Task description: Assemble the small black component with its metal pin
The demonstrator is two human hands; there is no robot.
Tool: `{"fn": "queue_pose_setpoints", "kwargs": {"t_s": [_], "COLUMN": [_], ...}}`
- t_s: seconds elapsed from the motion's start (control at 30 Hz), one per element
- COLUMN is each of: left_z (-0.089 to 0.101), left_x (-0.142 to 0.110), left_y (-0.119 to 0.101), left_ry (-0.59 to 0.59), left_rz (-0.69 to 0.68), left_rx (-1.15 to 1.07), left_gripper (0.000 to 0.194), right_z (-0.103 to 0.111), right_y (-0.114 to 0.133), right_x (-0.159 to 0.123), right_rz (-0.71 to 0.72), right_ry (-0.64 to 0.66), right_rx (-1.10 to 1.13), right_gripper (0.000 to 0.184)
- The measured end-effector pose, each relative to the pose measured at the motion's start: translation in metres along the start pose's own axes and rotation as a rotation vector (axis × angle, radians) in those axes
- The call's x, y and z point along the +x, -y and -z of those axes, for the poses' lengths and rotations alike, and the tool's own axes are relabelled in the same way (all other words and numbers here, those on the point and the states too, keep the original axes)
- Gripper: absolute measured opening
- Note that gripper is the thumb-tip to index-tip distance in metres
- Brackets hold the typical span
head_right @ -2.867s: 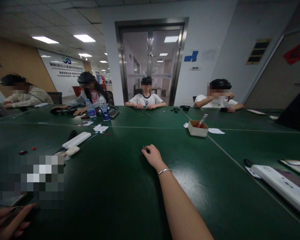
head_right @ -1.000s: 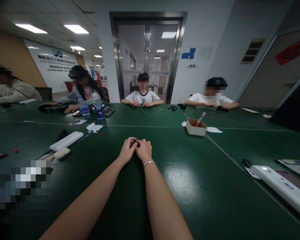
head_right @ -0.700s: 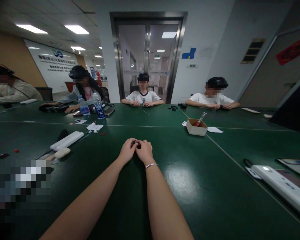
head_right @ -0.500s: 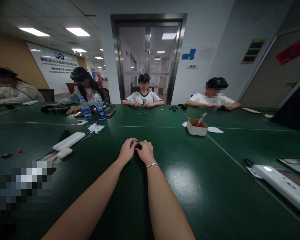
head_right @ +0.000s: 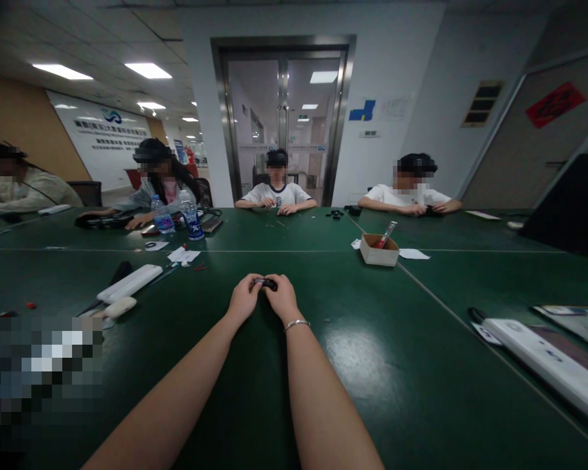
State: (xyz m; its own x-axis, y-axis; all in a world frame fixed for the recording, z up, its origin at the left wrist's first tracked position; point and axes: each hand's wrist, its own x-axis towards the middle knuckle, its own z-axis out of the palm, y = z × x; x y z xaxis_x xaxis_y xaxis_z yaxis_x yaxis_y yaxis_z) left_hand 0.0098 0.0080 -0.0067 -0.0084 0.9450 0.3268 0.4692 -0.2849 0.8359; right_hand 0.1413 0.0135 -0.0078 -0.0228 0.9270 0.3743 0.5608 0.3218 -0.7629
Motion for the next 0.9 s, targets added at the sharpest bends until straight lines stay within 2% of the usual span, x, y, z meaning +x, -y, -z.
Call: {"fn": "queue_pose_setpoints", "kwargs": {"t_s": [0.2, 0.43, 0.73, 0.9], "left_z": [0.004, 0.002, 0.003, 0.005], "left_x": [-0.001, 0.001, 0.0, 0.0], "left_y": [-0.001, 0.002, 0.002, 0.0], "left_ry": [-0.029, -0.006, -0.003, 0.001], "left_rz": [0.049, 0.111, 0.159, 0.164], "left_rx": [-0.029, -0.044, -0.002, 0.023], "left_gripper": [0.018, 0.021, 0.021, 0.022], "right_z": [-0.004, 0.002, -0.004, -0.003], "right_y": [-0.004, -0.008, -0.021, -0.02], "right_x": [0.004, 0.008, 0.014, 0.012], "right_rz": [-0.049, -0.138, -0.108, -0.1], "right_ry": [-0.008, 0.048, 0.032, 0.039], "right_rx": [0.19, 0.429, 0.44, 0.443], "right_gripper": [0.032, 0.027, 0.03, 0.03]}}
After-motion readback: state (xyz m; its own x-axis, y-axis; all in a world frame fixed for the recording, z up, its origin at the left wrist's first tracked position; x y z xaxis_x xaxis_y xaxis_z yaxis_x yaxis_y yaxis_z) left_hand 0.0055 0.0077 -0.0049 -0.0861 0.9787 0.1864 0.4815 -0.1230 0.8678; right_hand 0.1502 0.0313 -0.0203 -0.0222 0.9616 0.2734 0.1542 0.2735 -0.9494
